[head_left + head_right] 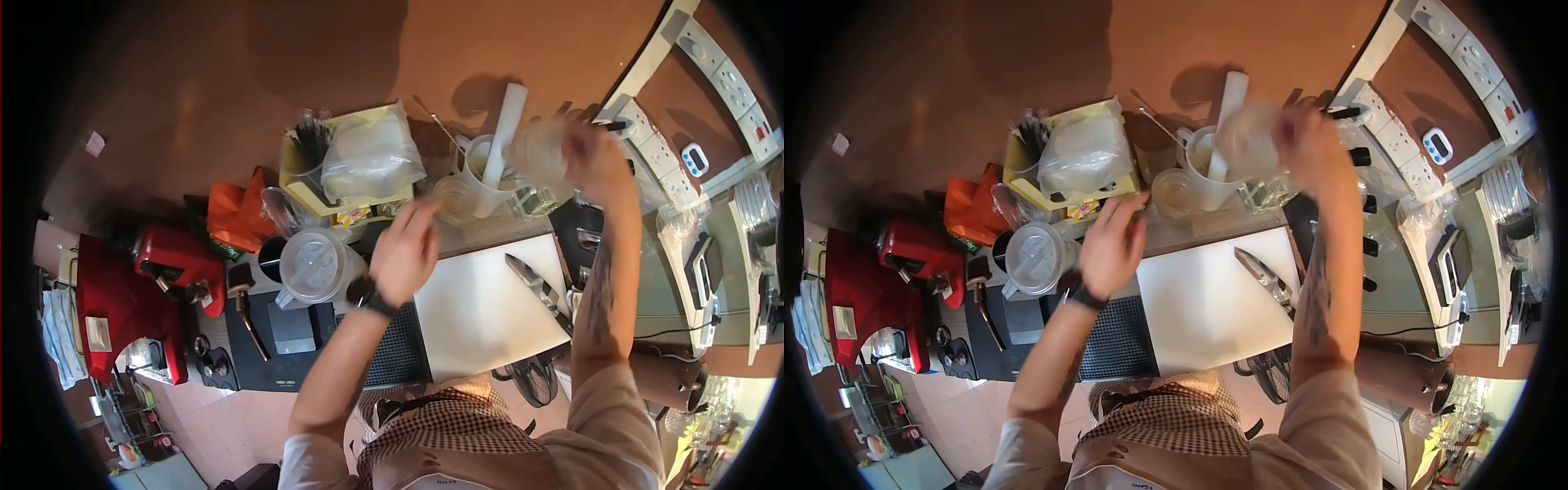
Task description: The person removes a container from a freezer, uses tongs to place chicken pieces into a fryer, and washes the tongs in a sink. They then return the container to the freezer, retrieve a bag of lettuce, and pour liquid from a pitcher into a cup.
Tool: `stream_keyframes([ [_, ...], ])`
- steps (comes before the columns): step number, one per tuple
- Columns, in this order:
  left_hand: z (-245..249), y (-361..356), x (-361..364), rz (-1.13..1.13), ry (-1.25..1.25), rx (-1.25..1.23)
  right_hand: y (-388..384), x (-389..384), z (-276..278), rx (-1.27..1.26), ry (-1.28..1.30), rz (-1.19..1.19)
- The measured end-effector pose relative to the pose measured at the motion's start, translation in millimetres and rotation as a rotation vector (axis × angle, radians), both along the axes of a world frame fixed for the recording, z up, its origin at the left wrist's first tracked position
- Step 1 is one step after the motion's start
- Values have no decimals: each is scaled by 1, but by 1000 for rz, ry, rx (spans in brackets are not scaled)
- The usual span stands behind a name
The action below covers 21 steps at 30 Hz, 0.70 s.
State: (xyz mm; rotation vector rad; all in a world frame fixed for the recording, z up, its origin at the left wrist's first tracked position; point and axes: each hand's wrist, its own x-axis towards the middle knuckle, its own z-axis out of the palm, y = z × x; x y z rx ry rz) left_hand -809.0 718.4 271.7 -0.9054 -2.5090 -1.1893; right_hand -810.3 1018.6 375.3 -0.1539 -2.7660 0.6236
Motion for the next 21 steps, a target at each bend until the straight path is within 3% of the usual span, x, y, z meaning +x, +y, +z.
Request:
stream_keyframes([
  [1,-20,38,-48,19,122,-189,5,42,-59,174,-79,-41],
  [2,-19,57,-76,47,-53,-330,8,56,-77,-9,-207,-7],
  [3,-39,71,-97,113,58,-318,10,74,-107,-54,-284,-26],
  [4,-57,80,-123,179,165,-494,15,83,-136,-99,-357,-43],
  [5,-31,90,-120,208,41,-675,22,84,-158,-98,-360,-60],
  [9,-57,94,-151,176,128,-717,41,97,-236,-309,-346,-301],
  [11,-49,93,-147,148,168,-790,53,89,-256,-430,-351,-353],
  [14,-23,91,-121,254,216,-693,41,79,-227,-644,-421,-399],
  [15,-25,87,-120,258,267,-728,50,77,-261,-509,-280,-326],
  [16,-14,83,-110,255,265,-736,44,75,-252,-516,-284,-327],
  [18,12,68,-82,190,252,-608,32,67,-234,-722,-315,-310],
  [21,42,58,-42,243,285,-458,28,46,-253,-705,-290,-288],
])
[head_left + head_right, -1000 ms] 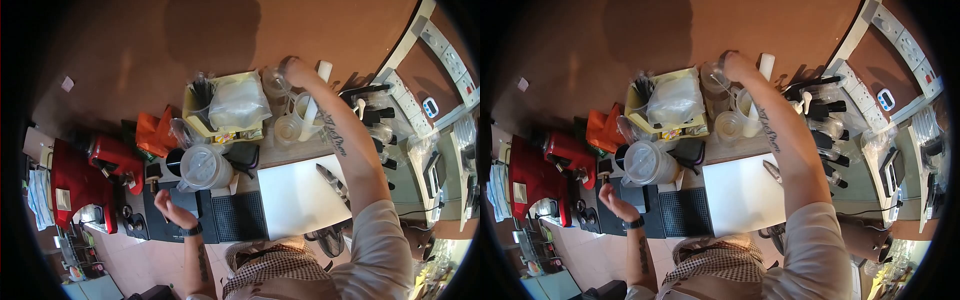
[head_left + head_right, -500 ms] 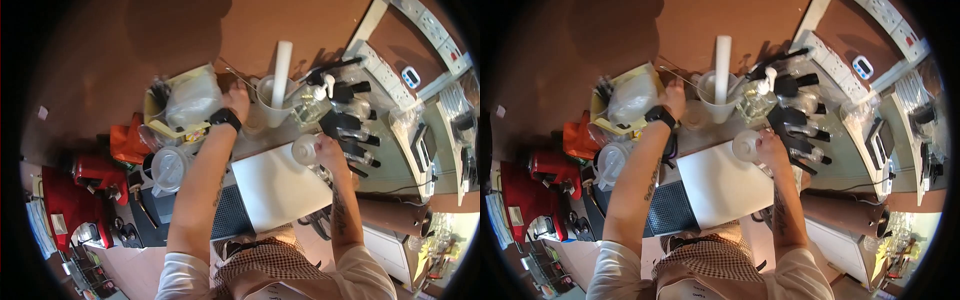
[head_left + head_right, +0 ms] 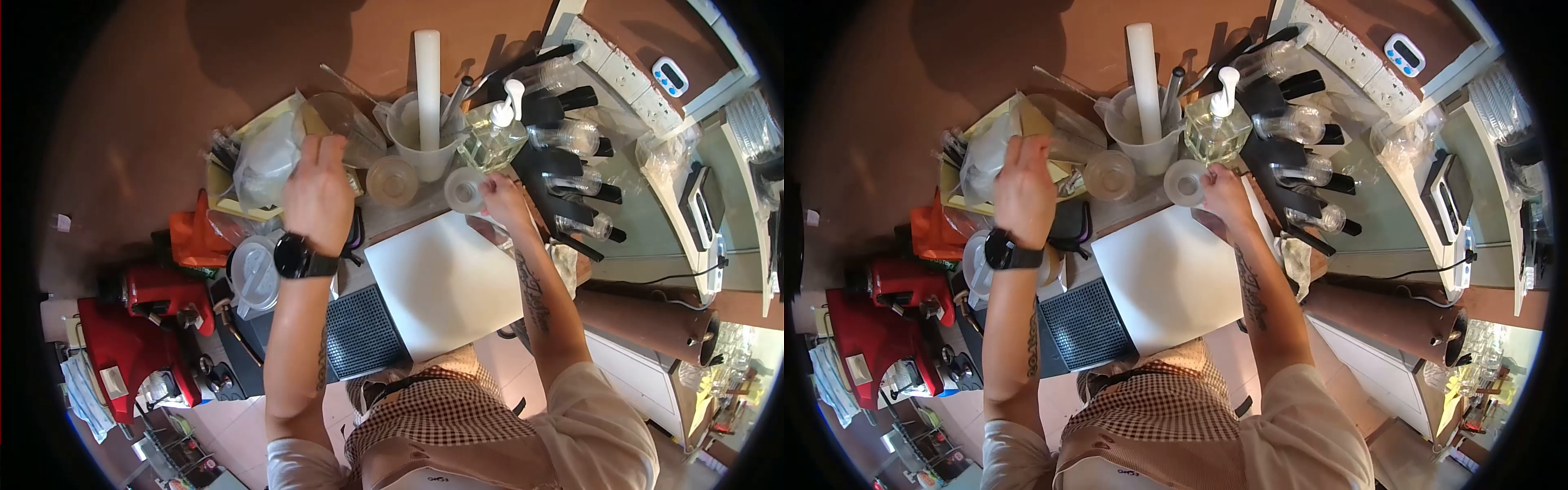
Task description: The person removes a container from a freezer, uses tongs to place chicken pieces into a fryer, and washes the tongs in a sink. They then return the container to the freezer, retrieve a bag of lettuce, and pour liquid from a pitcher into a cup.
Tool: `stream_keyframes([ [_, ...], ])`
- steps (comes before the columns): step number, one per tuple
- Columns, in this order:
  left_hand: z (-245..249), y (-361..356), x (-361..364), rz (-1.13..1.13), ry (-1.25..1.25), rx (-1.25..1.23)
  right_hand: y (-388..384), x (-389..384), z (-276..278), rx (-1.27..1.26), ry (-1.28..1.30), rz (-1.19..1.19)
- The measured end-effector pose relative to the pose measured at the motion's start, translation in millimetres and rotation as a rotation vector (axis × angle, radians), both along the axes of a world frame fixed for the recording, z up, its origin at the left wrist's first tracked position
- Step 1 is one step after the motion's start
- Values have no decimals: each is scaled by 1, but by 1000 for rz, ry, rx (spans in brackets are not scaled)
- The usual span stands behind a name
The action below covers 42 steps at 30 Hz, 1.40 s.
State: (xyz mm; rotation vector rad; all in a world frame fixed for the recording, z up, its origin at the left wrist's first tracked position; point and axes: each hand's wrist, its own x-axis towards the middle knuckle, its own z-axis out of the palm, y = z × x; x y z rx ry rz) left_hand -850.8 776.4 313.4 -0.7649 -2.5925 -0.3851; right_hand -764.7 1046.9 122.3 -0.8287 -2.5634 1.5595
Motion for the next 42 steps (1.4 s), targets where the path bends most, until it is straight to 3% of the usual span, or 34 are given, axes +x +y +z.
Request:
stream_keyframes([
  [6,62,-32,68,9,140,79,-9,-23,-15,-73,-99,-63],
  [8,77,-50,99,10,122,72,-9,-21,-25,488,-95,48],
  [9,82,-59,114,17,110,64,-22,-7,-10,481,-95,59],
  [11,88,-76,143,108,107,100,-59,38,39,207,115,-48],
  [12,88,-86,154,117,109,102,-75,39,28,210,118,-39],
  [14,89,-108,173,79,-15,122,-115,42,-22,-87,407,86],
  [17,68,-118,184,-25,-92,49,-133,-3,-65,92,452,70],
  [20,21,-118,186,-180,-148,-21,-141,-12,-59,11,358,77],
  [26,-64,-99,194,-431,-297,55,-129,54,-57,-22,362,115],
  [30,-74,-92,195,-528,-287,85,-113,97,-39,-14,256,116],
  [37,-63,-108,189,-432,-308,144,-118,160,-25,79,244,111],
  [39,-59,-130,200,-370,-320,185,-130,181,-21,49,223,102],
  [41,-61,-168,221,-258,-448,315,-149,205,-19,-92,38,180],
  [42,-69,-192,236,-207,-501,336,-168,210,-9,-125,128,188],
])
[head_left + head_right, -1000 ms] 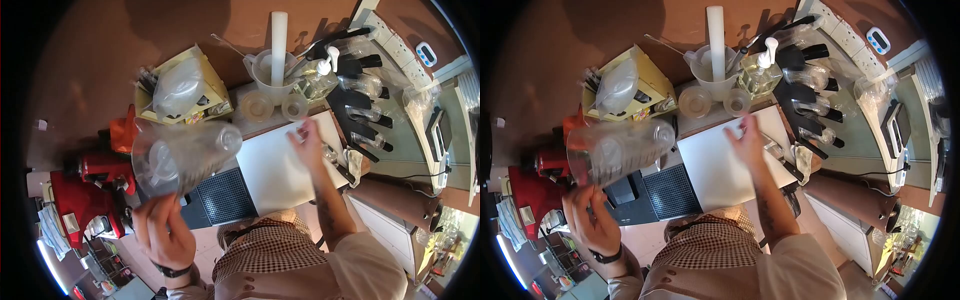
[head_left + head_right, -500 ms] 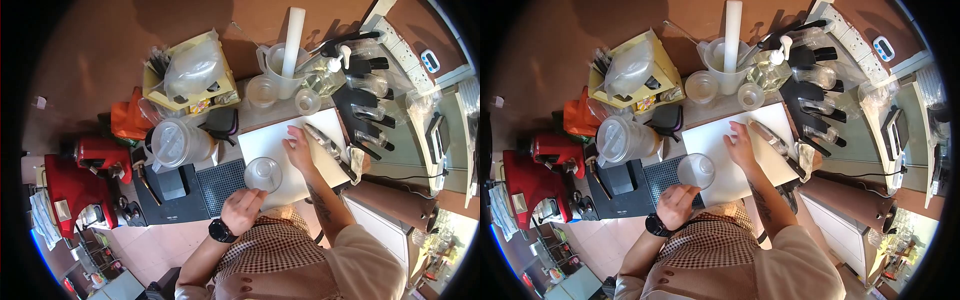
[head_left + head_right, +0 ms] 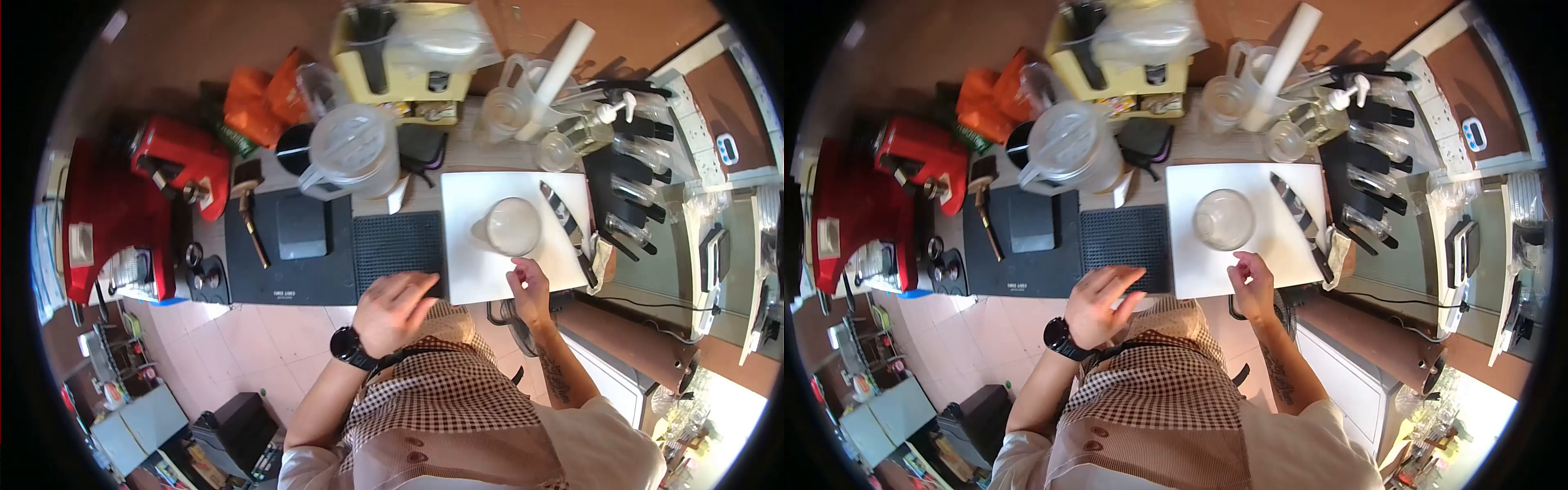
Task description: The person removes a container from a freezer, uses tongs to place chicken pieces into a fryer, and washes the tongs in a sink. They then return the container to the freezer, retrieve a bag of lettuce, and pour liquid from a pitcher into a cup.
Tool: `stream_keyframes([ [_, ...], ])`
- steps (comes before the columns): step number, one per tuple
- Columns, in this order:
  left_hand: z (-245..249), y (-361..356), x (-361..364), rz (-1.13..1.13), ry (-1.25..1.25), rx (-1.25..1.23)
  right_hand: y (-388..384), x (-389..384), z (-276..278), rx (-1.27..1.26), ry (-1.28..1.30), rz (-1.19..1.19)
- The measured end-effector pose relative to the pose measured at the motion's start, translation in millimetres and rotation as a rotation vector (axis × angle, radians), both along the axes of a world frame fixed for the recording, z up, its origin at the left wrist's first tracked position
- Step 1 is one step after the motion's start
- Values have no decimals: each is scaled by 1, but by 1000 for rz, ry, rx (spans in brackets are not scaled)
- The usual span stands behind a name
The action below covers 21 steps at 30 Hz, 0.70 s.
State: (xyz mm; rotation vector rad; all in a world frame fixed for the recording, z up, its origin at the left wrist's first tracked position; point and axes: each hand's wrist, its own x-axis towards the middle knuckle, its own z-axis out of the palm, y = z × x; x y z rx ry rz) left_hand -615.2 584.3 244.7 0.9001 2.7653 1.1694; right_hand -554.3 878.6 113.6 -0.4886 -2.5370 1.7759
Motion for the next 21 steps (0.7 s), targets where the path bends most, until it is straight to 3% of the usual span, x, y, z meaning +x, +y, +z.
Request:
stream_keyframes([
  [3,-27,-83,68,153,-340,62,-39,17,-16,28,43,3],
  [4,-42,-112,98,210,-387,80,-53,10,-10,179,125,-25],
  [5,-55,-138,130,269,-434,104,-56,3,-29,63,75,-197],
  [6,-60,-160,161,373,-538,161,-59,-10,-40,48,201,-288],
  [7,-64,-183,194,474,-652,220,-56,-26,-36,288,315,-169],
  [8,-78,-206,229,592,-699,276,-73,-43,-17,263,242,-285],
  [9,-95,-228,263,675,-619,374,-71,-66,-26,218,316,-271],
  [11,-114,-269,322,895,-740,596,-88,-79,-32,159,401,-230],
  [13,-119,-312,364,898,-618,436,-133,-87,-25,-105,420,-387],
  [15,-124,-350,406,924,-628,450,-176,-67,-38,-107,421,-248],
  [17,-134,-382,434,1084,-706,559,-207,-50,-40,179,366,-288],
  [21,-150,-451,481,1221,-698,602,-225,-48,-32,109,259,-359],
])
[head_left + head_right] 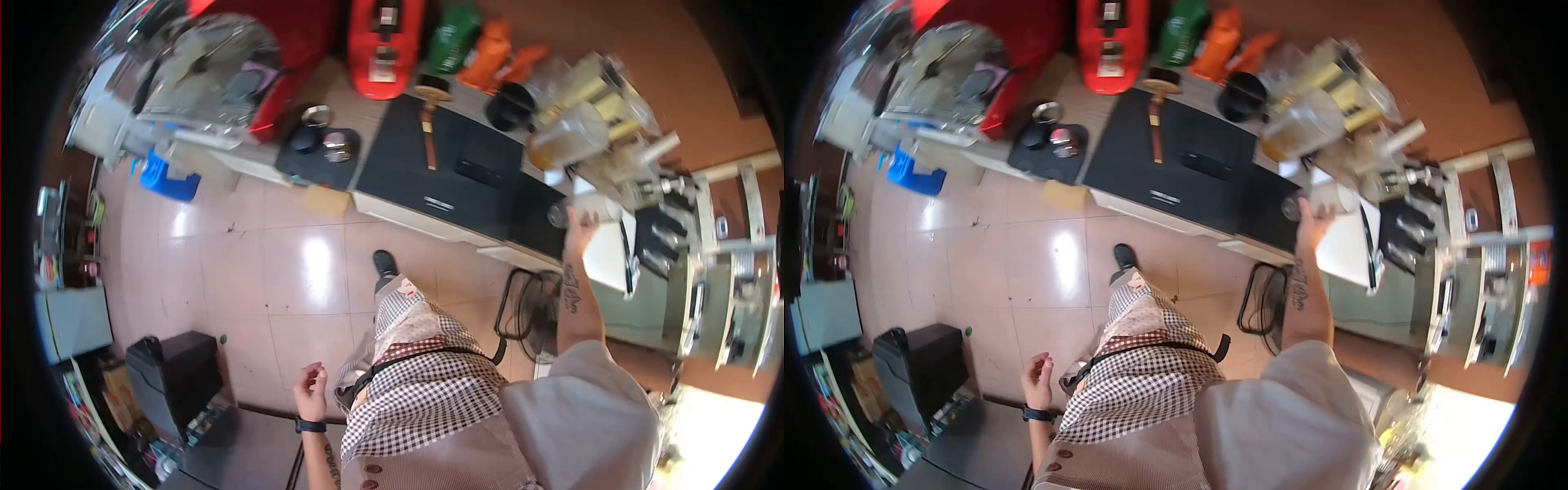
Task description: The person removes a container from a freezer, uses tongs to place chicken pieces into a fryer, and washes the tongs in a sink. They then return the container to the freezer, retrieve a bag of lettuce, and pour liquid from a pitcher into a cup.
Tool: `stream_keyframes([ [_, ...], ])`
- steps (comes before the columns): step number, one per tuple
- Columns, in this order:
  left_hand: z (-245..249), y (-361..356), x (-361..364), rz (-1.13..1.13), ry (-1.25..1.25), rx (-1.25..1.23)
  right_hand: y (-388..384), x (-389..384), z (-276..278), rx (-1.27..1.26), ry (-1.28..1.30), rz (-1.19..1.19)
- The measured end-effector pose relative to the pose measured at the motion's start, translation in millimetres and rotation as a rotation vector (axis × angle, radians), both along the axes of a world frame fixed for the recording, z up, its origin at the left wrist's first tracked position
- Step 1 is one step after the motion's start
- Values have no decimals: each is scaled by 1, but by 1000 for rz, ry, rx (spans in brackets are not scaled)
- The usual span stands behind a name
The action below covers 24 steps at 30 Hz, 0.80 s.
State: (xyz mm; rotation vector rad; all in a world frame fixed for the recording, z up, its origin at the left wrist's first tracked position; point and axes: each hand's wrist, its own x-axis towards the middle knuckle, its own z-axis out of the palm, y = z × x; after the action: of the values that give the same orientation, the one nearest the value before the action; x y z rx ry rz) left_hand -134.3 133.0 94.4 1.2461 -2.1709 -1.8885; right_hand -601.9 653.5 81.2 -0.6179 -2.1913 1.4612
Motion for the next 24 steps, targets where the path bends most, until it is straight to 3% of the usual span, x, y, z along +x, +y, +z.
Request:
stream_keyframes([
  [1,-11,-21,11,16,-19,2,13,-3,-20,194,11,-105],
  [2,-19,-35,21,109,-24,-16,22,6,-19,-73,-14,249],
  [3,-21,-58,26,36,-93,-30,44,12,-51,-199,-164,286],
  [4,-24,-81,38,0,-174,-41,17,15,-69,-257,-363,350],
  [6,-26,-116,61,-36,-302,-159,-103,41,-103,-270,-733,436],
  [10,-44,-154,125,246,-499,-52,-312,91,-137,-141,-1303,736],
  [12,-55,-167,153,214,-567,-57,-399,94,-143,-29,-1447,934],
  [15,-52,-212,206,408,-700,-189,-540,90,-139,148,-1520,1184],
  [17,-64,-244,266,685,-803,-345,-662,61,-125,260,-1377,1411],
  [20,-25,-273,329,1409,-809,-459,-832,29,-51,281,-995,1648],
  [22,-39,-263,399,1959,-706,-444,-913,20,-28,374,-767,1663],
  [24,-63,-236,463,2383,-613,-388,-959,39,-3,394,-799,1747],
])
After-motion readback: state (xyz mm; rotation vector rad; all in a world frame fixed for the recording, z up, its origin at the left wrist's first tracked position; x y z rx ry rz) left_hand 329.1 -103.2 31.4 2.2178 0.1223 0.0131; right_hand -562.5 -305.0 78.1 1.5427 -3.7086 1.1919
